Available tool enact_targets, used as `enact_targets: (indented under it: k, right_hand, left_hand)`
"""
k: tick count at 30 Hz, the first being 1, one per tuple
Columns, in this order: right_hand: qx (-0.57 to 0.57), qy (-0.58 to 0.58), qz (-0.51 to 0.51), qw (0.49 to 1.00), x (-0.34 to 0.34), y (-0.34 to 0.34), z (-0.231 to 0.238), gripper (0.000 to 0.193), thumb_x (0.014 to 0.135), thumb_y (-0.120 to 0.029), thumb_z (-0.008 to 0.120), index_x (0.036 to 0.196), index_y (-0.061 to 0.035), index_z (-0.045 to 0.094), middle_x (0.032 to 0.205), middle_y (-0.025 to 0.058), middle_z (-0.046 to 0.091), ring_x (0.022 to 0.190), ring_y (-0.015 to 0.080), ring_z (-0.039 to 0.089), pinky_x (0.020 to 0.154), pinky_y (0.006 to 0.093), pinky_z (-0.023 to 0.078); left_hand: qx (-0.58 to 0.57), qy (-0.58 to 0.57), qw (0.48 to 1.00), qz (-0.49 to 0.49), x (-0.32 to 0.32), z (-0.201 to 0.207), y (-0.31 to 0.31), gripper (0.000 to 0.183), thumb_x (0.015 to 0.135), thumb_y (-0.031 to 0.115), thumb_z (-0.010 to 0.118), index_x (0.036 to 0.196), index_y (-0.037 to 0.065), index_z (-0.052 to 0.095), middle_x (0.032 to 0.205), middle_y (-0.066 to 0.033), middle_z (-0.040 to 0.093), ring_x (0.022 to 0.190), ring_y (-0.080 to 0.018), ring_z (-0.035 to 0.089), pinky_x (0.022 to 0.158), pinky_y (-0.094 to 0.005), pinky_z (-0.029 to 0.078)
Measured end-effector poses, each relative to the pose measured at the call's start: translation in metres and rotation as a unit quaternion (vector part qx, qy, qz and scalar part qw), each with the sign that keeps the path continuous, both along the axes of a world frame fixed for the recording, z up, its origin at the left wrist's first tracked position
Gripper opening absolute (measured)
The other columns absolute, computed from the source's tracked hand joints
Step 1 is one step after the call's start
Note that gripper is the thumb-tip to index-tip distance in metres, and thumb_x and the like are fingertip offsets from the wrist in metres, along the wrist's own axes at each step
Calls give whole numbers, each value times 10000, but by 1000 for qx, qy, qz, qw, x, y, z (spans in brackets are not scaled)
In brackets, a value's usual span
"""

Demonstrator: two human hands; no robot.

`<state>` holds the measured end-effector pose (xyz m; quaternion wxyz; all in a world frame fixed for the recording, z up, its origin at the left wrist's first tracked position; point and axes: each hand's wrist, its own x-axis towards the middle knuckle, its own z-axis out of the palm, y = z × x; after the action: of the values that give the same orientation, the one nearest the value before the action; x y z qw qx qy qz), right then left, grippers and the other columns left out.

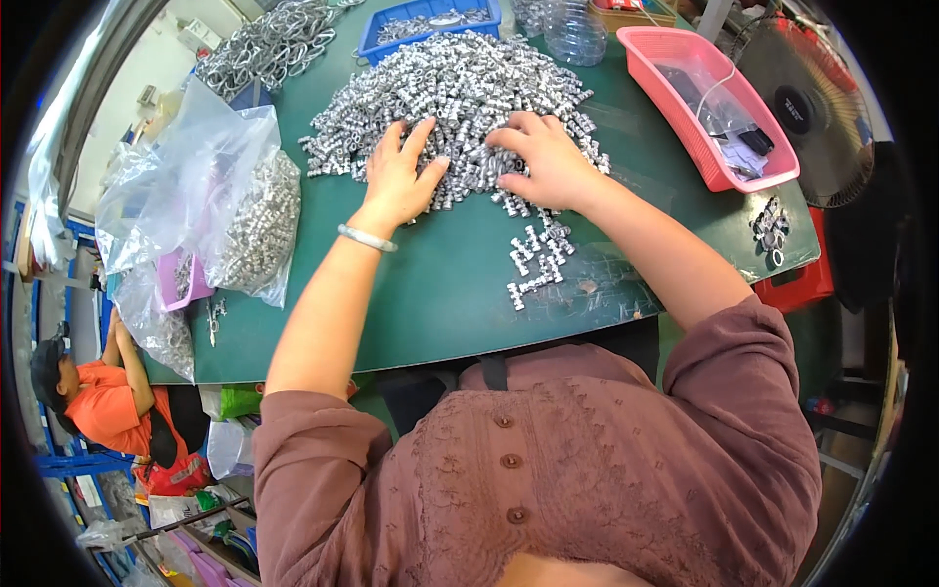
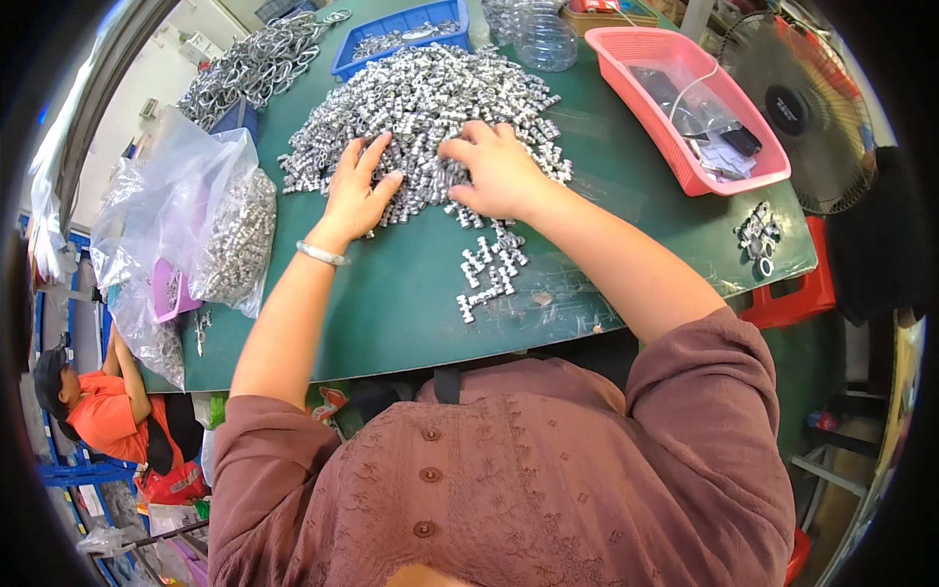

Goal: The person assembles small metal components by hand at a workbench, picking them up from a pile and joining them one by one. The person picks up small silver parts, fits them together, and places the assembled units into a hand.

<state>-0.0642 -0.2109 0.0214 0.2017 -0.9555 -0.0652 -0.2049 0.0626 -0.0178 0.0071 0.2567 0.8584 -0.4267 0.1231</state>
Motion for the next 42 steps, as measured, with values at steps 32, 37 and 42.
enact_targets:
  k: [32,37,42]
  right_hand:
    - [169,74,236,954,-92,52,13,506,687,28,586,1161,-46,429,832,97,535,787,273,519,692,372,426]
    - [211,48,207,954,-97,54,8,565,670,48,589,1195,-44,404,803,83,516,750,255,520,688,351,430]
    - [237,39,203,949,-98,56,5,559,675,61,592,1193,-38,406,787,78,511,715,222,522,659,321,436]
  left_hand:
    - [-264,499,819,-101,-175,1,40,206,773,1,631,954,-27,536,867,-57,584,772,-88,569,676,-213,482]
    - [-258,479,835,-78,-177,0,39,136,777,-2,625,900,-20,568,847,-44,589,746,-87,571,668,-209,476]
    - [-259,417,866,-96,-176,-6,40,110,790,-10,606,896,-19,575,855,-42,587,740,-83,565,649,-205,464]
